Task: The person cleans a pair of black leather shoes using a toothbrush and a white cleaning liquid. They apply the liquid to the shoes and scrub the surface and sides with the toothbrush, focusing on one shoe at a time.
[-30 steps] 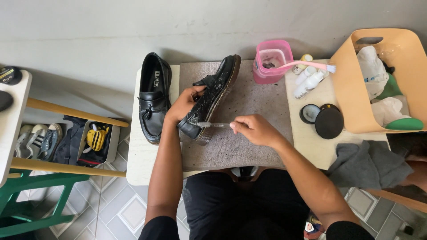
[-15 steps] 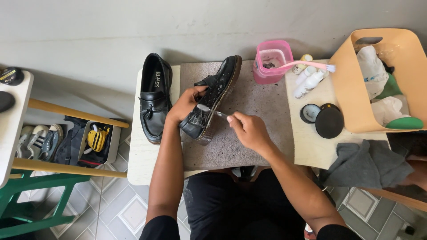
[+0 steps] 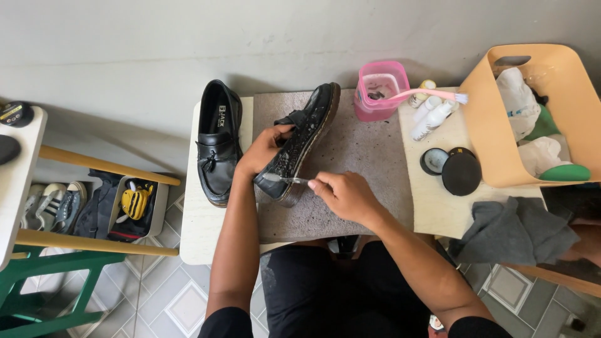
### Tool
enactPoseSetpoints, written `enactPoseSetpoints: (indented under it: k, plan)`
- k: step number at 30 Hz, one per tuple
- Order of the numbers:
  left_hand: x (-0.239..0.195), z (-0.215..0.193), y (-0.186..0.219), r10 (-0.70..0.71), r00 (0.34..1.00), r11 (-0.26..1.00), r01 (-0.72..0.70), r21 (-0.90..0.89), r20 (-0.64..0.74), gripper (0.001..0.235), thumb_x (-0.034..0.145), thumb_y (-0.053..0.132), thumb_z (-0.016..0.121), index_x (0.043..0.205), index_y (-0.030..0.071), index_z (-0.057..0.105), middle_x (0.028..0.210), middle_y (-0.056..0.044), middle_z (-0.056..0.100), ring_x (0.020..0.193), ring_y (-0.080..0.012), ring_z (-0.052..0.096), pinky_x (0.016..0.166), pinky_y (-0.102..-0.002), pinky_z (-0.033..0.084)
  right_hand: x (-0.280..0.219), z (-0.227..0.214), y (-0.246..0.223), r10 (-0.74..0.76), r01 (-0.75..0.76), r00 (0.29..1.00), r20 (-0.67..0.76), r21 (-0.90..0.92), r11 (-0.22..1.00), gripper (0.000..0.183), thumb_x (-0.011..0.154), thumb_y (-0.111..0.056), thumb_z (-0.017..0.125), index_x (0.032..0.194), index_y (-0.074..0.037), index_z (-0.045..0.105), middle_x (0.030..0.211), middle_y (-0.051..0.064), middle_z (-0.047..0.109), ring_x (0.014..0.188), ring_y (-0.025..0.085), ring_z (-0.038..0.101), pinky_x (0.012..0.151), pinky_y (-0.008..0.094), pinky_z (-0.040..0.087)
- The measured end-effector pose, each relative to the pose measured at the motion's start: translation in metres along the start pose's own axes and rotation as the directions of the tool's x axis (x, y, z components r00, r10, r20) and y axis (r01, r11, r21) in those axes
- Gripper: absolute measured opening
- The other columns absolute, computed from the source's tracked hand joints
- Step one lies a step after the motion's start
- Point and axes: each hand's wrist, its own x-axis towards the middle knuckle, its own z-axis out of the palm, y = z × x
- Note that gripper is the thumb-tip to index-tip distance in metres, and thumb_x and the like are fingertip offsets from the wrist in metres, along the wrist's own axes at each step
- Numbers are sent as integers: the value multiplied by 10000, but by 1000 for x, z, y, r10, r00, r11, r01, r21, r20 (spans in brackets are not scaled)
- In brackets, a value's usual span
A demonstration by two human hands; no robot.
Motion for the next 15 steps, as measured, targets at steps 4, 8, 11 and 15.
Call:
enactPoseSetpoints:
  k: [4, 8, 11, 15]
  plan:
    - [3, -9, -22, -7, 1000, 1000, 7, -17, 14, 556, 843, 19, 819, 1349, -59, 601, 1138, -202, 729, 1050, -264, 690, 959, -449, 556, 5, 0, 7, 16, -30, 992, -124, -112, 993, 340, 1049, -384, 513, 828, -174, 664, 560, 86, 641, 582, 350, 674, 566, 418, 521]
    - [-1, -2, 2, 11, 1000, 1000, -10, 16, -23, 558, 865, -14, 761, 1355, -152, 532, 1149, -295, 691, 1065, -356, 672, 971, -539, 526, 9, -2, 22, 15, -17, 997, -73, -25, 1000, 321, 1038, -356, 531, 833, -172, 695, 567, 93, 663, 572, 332, 682, 570, 398, 529]
    - [-9, 9, 36, -17, 999, 1000, 17, 13, -32, 558, 861, -4, 766, 1356, -133, 544, 1150, -284, 700, 1052, -359, 687, 961, -530, 537, 9, -9, 35, 44, -43, 998, -34, 54, 998, 355, 1057, -340, 510, 826, -154, 706, 554, 73, 658, 533, 248, 650, 558, 348, 515]
    - [-1, -7, -13, -25, 999, 1000, 25, -15, -29, 509, 851, -13, 774, 1318, -116, 601, 1115, -236, 725, 1013, -315, 698, 967, -493, 540, 16, -7, 64, 33, -25, 993, -110, 75, 997, 350, 1069, -303, 525, 863, -104, 726, 633, 130, 706, 616, 330, 706, 600, 400, 541]
